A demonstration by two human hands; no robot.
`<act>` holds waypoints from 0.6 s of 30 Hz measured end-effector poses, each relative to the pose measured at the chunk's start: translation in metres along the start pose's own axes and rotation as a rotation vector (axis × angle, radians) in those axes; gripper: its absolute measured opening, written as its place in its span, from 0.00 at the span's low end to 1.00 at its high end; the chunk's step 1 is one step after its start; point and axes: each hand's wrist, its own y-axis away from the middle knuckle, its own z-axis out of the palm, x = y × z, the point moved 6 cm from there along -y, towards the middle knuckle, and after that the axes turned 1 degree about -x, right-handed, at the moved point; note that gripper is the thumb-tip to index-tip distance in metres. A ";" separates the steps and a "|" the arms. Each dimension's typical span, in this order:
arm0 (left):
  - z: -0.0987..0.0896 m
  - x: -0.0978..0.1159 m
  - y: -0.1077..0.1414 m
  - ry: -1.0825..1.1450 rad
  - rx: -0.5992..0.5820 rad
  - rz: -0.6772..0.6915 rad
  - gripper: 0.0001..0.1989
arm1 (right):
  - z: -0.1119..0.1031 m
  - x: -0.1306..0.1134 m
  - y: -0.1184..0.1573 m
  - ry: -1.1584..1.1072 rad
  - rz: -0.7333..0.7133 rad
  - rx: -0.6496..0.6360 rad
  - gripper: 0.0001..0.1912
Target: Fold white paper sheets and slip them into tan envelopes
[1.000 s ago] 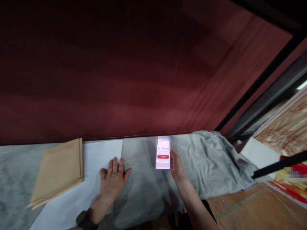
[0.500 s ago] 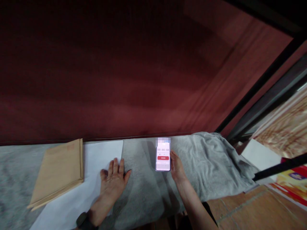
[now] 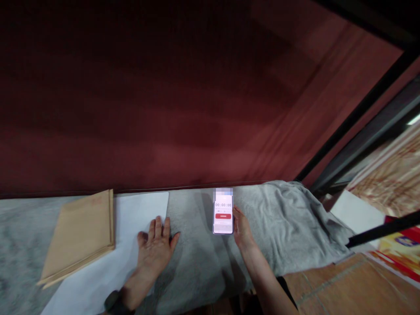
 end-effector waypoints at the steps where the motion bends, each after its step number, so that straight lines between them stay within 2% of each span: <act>1: 0.000 0.000 0.000 0.002 -0.005 -0.001 0.32 | 0.000 0.000 0.000 0.000 -0.001 -0.001 0.13; 18: -0.001 0.000 0.000 0.022 -0.012 -0.008 0.32 | -0.001 -0.003 0.002 -0.005 0.005 0.020 0.14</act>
